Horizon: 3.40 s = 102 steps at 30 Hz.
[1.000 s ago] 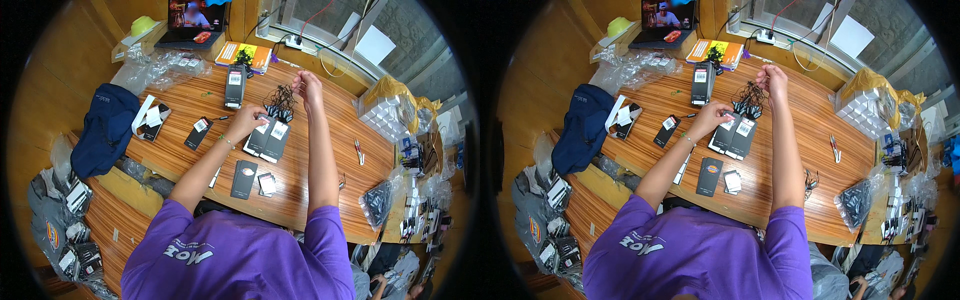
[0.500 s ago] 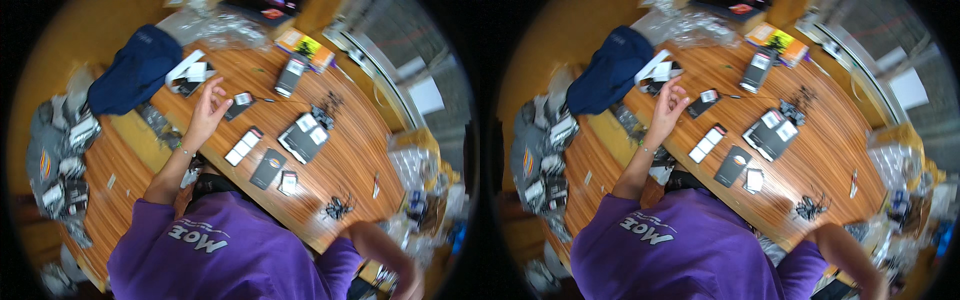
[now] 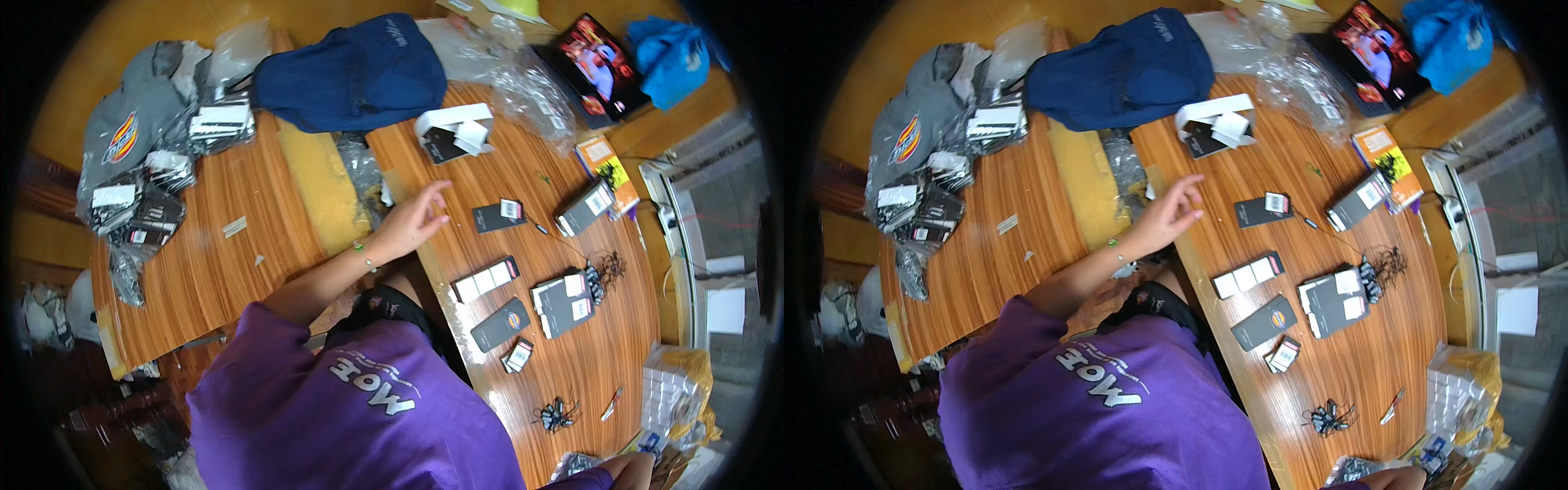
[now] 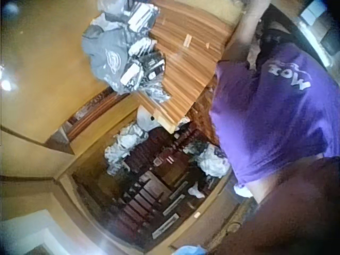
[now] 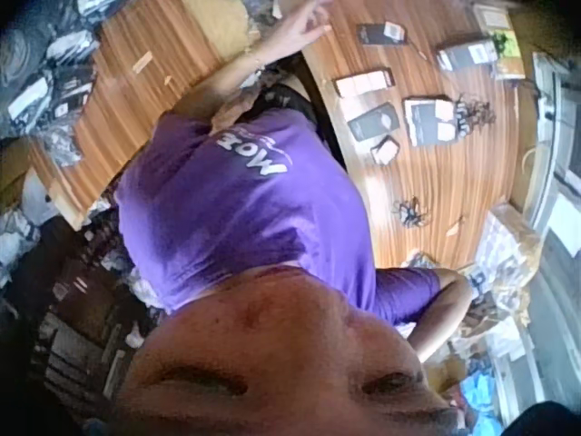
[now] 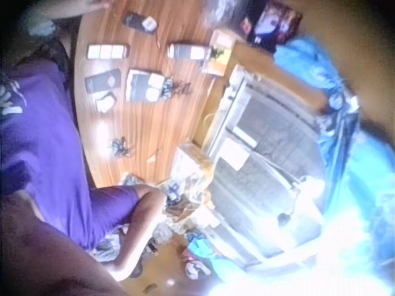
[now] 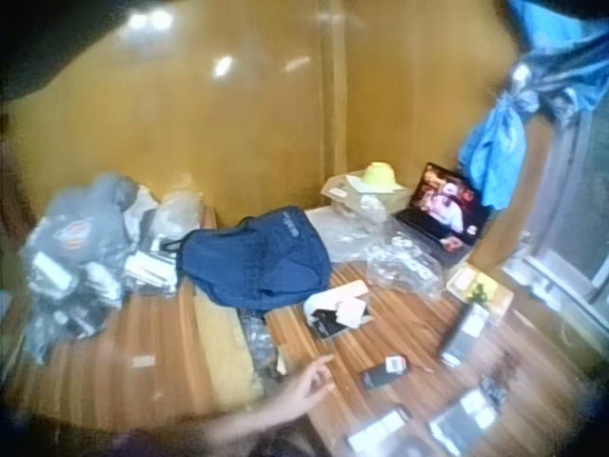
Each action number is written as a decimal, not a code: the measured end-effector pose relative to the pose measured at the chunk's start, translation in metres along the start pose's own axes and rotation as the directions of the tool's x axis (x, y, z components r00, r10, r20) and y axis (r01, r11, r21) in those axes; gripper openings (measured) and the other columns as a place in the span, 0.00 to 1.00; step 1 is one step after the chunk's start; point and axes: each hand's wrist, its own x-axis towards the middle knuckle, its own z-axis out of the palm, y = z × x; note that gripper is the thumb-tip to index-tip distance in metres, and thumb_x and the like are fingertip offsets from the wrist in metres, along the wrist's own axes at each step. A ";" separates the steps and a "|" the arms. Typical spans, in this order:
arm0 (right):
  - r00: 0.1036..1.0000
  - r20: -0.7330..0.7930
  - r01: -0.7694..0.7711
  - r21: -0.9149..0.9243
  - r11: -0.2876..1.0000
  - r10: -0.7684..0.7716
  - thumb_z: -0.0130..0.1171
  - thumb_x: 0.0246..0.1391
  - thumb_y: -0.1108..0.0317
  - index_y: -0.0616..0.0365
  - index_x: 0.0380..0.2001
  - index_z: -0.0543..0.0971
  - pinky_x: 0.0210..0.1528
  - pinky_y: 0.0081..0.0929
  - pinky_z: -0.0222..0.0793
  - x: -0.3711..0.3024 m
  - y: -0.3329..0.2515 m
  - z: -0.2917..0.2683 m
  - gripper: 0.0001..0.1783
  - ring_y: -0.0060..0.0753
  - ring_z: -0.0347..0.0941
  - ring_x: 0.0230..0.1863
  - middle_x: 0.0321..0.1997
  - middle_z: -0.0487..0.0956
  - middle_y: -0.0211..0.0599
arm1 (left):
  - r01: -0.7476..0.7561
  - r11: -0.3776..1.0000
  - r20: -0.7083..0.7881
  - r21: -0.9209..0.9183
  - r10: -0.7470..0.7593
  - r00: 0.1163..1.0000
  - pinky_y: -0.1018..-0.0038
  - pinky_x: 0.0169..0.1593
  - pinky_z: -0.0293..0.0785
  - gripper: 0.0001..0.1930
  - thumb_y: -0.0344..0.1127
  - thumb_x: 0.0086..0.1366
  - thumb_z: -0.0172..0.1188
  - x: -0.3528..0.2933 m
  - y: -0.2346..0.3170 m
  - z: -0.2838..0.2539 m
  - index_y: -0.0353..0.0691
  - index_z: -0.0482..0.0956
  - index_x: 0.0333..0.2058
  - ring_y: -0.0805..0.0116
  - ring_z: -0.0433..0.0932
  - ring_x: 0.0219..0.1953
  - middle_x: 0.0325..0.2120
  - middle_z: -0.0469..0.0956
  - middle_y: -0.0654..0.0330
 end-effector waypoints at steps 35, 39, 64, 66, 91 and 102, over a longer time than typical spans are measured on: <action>0.903 0.188 0.384 0.045 0.922 -0.385 0.45 0.57 0.65 0.57 0.44 0.74 0.42 0.26 0.61 0.119 -0.046 -0.012 0.15 0.25 0.67 0.38 0.36 0.71 0.31 | -0.317 0.907 -0.075 -0.279 0.308 0.948 0.77 0.38 0.73 0.23 0.23 0.59 0.52 0.038 -0.051 0.018 0.36 0.61 0.53 0.71 0.74 0.35 0.35 0.72 0.59; 0.879 0.192 0.429 0.080 0.900 -0.436 0.46 0.57 0.65 0.57 0.44 0.75 0.41 0.26 0.61 0.143 -0.062 -0.018 0.15 0.24 0.67 0.37 0.35 0.71 0.30 | -0.283 0.905 -0.061 -0.318 0.278 0.959 0.80 0.37 0.69 0.24 0.21 0.59 0.50 0.039 -0.052 0.019 0.36 0.58 0.54 0.75 0.71 0.33 0.35 0.71 0.60; 0.803 0.182 0.527 0.225 0.819 -0.567 0.46 0.56 0.64 0.54 0.43 0.75 0.36 0.27 0.60 0.155 -0.081 -0.017 0.14 0.21 0.65 0.31 0.30 0.69 0.26 | -0.203 0.909 -0.020 -0.365 0.210 0.978 0.81 0.31 0.67 0.22 0.21 0.59 0.49 0.040 -0.053 0.022 0.40 0.61 0.53 0.76 0.69 0.28 0.31 0.70 0.62; 0.796 0.186 0.533 0.235 0.813 -0.576 0.46 0.56 0.64 0.54 0.43 0.75 0.36 0.27 0.60 0.154 -0.082 -0.018 0.14 0.21 0.65 0.31 0.29 0.69 0.26 | -0.202 0.909 -0.024 -0.365 0.208 0.978 0.81 0.31 0.67 0.22 0.21 0.58 0.49 0.040 -0.053 0.021 0.40 0.61 0.53 0.76 0.70 0.28 0.31 0.70 0.62; 0.752 0.168 0.568 0.325 0.756 -0.638 0.46 0.56 0.64 0.52 0.41 0.76 0.31 0.28 0.59 0.154 -0.068 -0.021 0.13 0.18 0.63 0.25 0.24 0.67 0.22 | -0.146 0.924 0.005 -0.355 0.158 0.987 0.78 0.31 0.69 0.19 0.21 0.57 0.50 0.042 -0.052 0.018 0.37 0.64 0.49 0.72 0.72 0.26 0.28 0.72 0.61; 0.710 -0.185 0.640 0.574 0.511 -0.680 0.47 0.56 0.64 0.50 0.41 0.76 0.29 0.28 0.58 0.104 -0.011 -0.048 0.12 0.17 0.63 0.23 0.21 0.66 0.20 | -0.075 0.952 0.101 -0.297 0.109 0.989 0.78 0.36 0.70 0.17 0.22 0.59 0.51 0.042 -0.048 0.014 0.36 0.66 0.48 0.73 0.73 0.30 0.29 0.73 0.61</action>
